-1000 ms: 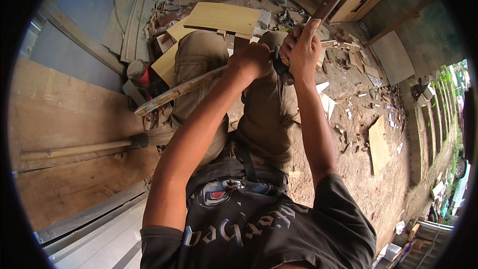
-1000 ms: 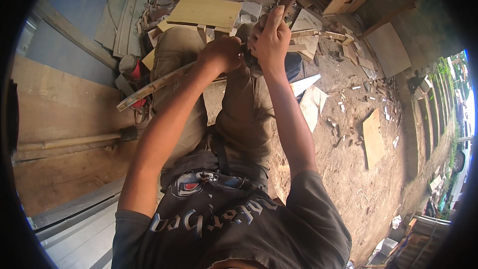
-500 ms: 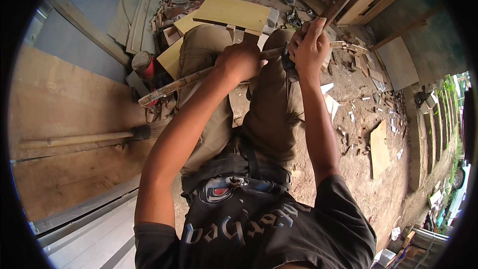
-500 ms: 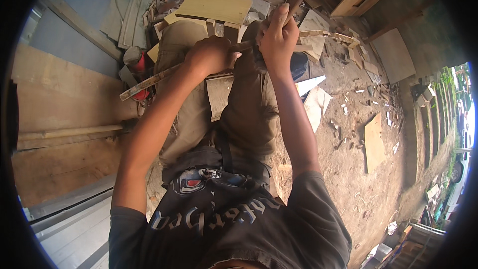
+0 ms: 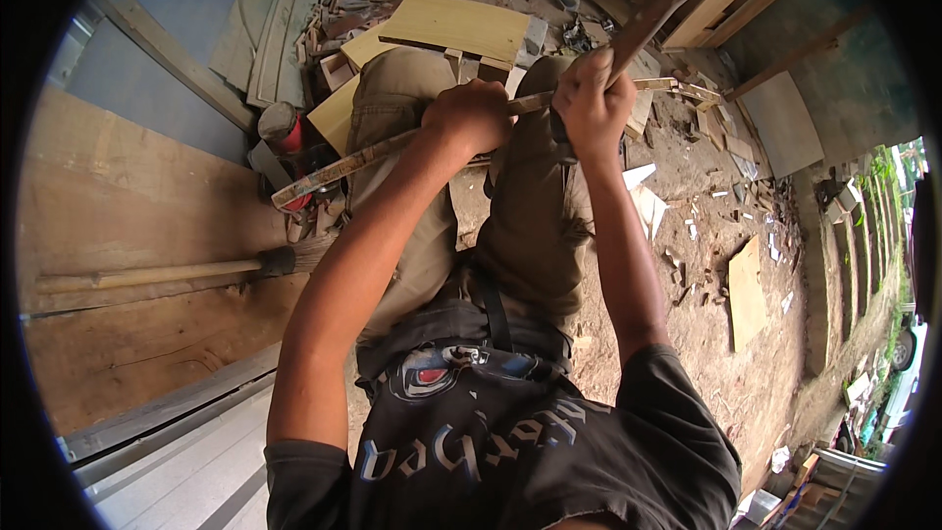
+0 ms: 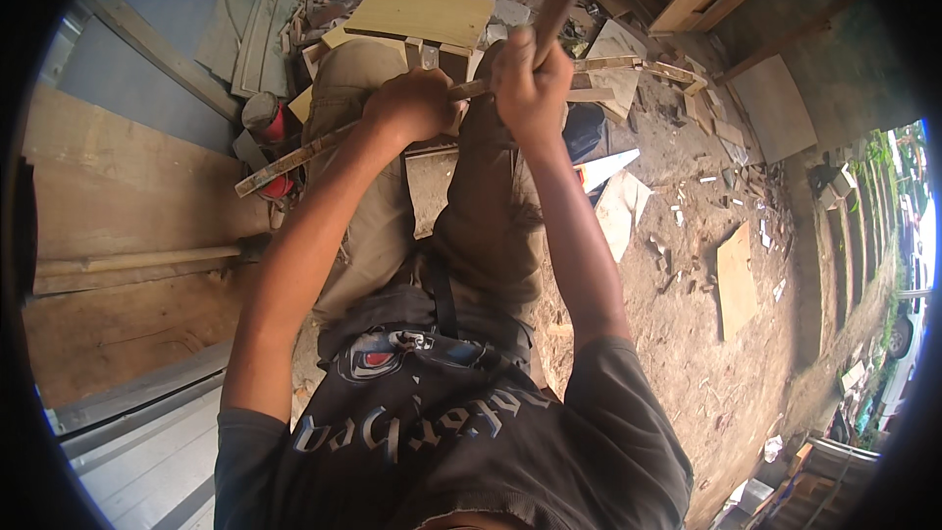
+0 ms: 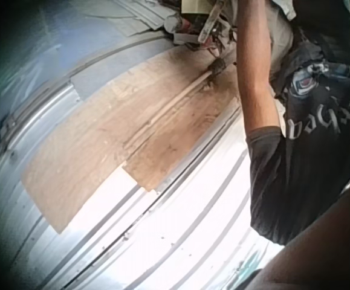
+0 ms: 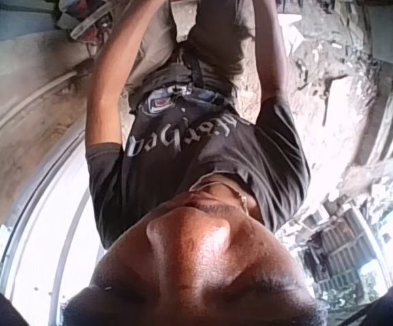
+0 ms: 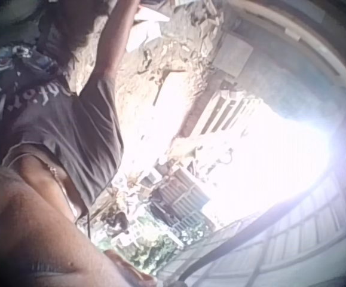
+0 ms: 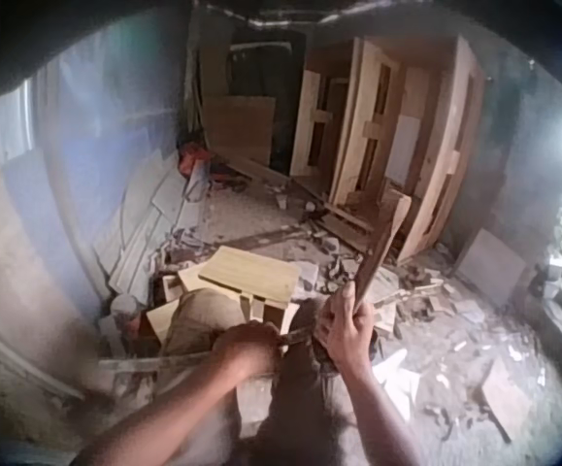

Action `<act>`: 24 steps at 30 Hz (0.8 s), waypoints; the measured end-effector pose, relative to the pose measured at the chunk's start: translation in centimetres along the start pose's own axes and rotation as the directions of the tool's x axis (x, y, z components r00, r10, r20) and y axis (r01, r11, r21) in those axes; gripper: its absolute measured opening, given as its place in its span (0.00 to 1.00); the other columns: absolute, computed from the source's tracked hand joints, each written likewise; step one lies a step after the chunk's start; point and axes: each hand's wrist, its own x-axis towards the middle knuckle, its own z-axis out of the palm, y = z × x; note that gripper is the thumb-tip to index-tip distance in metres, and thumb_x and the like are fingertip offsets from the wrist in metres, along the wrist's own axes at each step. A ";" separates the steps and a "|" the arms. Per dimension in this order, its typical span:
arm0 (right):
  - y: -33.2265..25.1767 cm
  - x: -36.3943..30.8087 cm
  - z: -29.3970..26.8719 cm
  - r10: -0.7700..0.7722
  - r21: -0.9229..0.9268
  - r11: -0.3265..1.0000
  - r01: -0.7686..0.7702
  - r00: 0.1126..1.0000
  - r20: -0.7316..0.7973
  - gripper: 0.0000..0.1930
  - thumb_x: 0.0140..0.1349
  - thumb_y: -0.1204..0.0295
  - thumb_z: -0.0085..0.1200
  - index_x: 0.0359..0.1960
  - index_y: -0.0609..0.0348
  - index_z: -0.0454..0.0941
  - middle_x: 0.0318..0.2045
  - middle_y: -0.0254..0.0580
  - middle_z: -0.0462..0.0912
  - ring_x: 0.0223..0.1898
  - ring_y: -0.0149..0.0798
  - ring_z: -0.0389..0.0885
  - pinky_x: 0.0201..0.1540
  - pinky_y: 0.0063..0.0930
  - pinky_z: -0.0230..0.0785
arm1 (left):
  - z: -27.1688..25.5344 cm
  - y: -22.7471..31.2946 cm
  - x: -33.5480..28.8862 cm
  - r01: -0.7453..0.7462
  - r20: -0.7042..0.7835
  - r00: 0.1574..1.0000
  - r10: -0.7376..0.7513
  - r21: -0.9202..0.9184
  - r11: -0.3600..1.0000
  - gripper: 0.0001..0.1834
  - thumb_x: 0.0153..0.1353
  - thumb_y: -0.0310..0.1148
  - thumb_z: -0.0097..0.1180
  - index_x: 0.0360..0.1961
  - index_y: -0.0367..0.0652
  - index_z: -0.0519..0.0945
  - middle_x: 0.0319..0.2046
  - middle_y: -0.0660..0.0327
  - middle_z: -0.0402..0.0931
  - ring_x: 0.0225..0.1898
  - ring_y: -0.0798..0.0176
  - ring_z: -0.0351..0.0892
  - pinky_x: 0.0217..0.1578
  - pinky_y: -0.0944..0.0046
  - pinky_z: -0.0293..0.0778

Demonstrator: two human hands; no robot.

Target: The person uses a hammer to repeatedly strike and break apart a long wooden plank while sitting on the floor. They then switch to a hand saw to cut the plank into smaller pieces.

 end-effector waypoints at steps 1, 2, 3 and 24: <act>-0.9 0.9 -0.2 0.084 0.066 0.994 -0.086 0.996 0.044 0.24 0.71 0.49 0.43 0.25 0.55 0.62 0.14 0.31 0.62 0.11 0.24 0.59 0.12 0.21 0.51 | 0.0 -0.2 0.1 -0.013 0.020 1.000 0.013 0.014 1.000 0.21 0.59 0.42 0.56 0.47 0.36 0.78 0.44 0.46 0.81 0.47 0.47 0.82 0.48 0.51 0.78; -1.3 1.7 -1.0 0.166 0.088 0.981 -0.174 0.982 0.091 0.25 0.71 0.48 0.43 0.24 0.54 0.62 0.13 0.30 0.61 0.11 0.24 0.59 0.12 0.21 0.51 | 0.2 -0.4 0.2 -0.018 -0.005 1.000 0.018 -0.008 1.000 0.21 0.59 0.41 0.57 0.46 0.36 0.78 0.44 0.45 0.81 0.47 0.46 0.82 0.48 0.51 0.78; -1.4 2.7 -2.0 0.246 0.104 0.960 -0.261 0.960 0.137 0.26 0.71 0.47 0.43 0.22 0.53 0.61 0.13 0.28 0.60 0.11 0.23 0.58 0.12 0.21 0.51 | 0.6 -0.6 0.5 -0.025 -0.030 0.999 0.024 -0.030 0.999 0.20 0.58 0.40 0.57 0.46 0.36 0.79 0.44 0.45 0.80 0.47 0.46 0.82 0.48 0.51 0.78; -4.1 5.4 -3.6 0.586 -0.250 0.802 -0.542 0.637 0.501 0.32 0.70 0.40 0.32 0.37 0.61 0.69 0.17 0.27 0.61 0.16 0.22 0.58 0.18 0.19 0.51 | 0.2 0.7 -0.3 -0.007 0.057 0.998 0.008 -0.005 1.000 0.21 0.58 0.43 0.57 0.42 0.35 0.80 0.42 0.45 0.81 0.46 0.45 0.82 0.48 0.50 0.77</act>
